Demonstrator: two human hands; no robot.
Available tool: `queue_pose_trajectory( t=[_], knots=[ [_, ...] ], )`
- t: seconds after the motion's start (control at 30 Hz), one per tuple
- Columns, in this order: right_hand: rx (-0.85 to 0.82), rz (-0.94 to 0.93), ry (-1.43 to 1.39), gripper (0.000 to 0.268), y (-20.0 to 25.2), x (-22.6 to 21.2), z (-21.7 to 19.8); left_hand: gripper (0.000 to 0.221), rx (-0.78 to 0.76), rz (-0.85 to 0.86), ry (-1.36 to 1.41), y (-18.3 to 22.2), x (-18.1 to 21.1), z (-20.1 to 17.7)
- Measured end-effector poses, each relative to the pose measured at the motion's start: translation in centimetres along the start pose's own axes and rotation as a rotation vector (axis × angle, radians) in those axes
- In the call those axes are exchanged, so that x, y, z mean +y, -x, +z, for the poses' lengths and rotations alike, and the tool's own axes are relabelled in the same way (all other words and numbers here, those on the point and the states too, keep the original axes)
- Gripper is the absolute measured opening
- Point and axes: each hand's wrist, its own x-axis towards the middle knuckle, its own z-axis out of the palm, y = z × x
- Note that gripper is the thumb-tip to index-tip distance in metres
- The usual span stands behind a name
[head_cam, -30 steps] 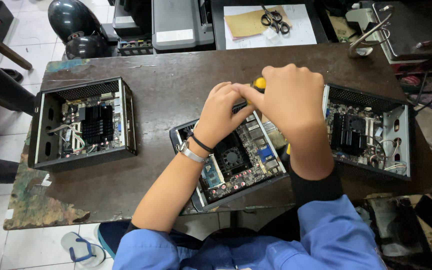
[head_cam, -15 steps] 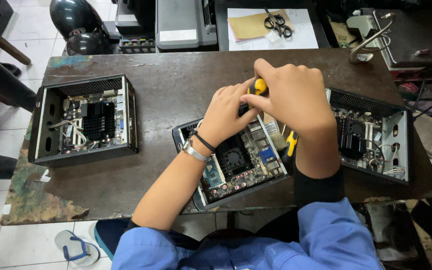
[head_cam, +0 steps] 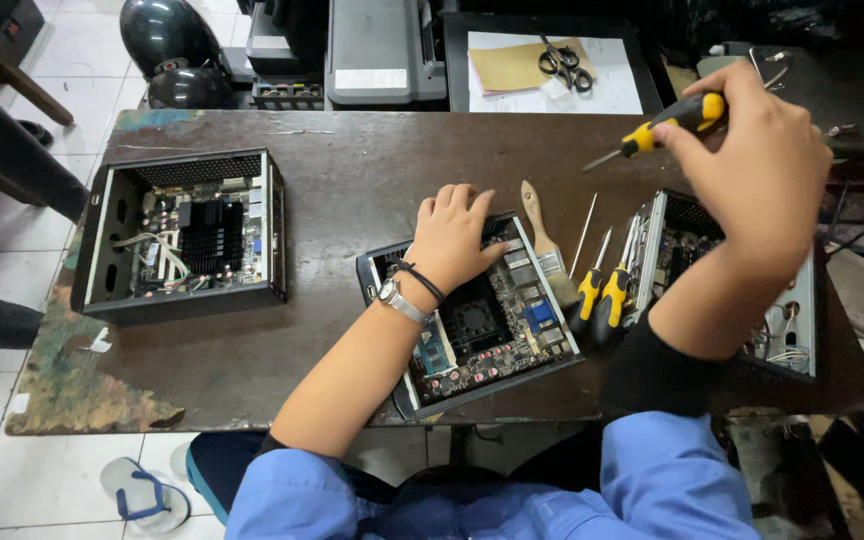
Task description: The person uses a screwdriver to loosen screws on a computer motherboard inside an open case. Then, using a brush, the person sweeps dust from the motherboard and surrounding components. The work is performed on a cluttered workbench with other open computer cases nearby.
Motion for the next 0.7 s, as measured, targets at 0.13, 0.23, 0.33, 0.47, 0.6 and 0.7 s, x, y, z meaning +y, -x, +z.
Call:
queue_pose_trajectory(
  t=[0.13, 0.23, 0.33, 0.47, 0.6, 0.7],
  knots=[
    [-0.014, 0.074, 0.038, 0.037, -1.8, 2.2, 3.3, 0.086, -0.152, -0.011, -0.133, 0.5, -1.0, 2.2],
    [-0.067, 0.119, -0.055, 0.039, -2.4, 2.0, 4.7, 0.078, -0.199, -0.007, -0.155, 0.5, -1.2, 3.1],
    [-0.232, 0.252, -0.075, 0.042, -3.0, 0.3, 5.8, 0.065, -0.190, -0.018, -0.154, 0.0, -1.6, 3.2],
    [-0.531, 0.255, 0.061, 0.044, -0.8, 0.5, 11.3, 0.060, -0.349, -0.070, -0.139, -0.3, -1.3, 2.2],
    [-0.769, 0.179, 0.142, 0.052, 3.1, 2.4, 20.8, 0.064, -0.510, -0.143, -0.095, -0.5, -0.2, -0.4],
    [-0.747, 0.175, 0.174, 0.052, 3.2, 2.9, 22.8, 0.064, -0.519, -0.139, -0.087, -0.5, -0.3, -0.8]
  ],
)
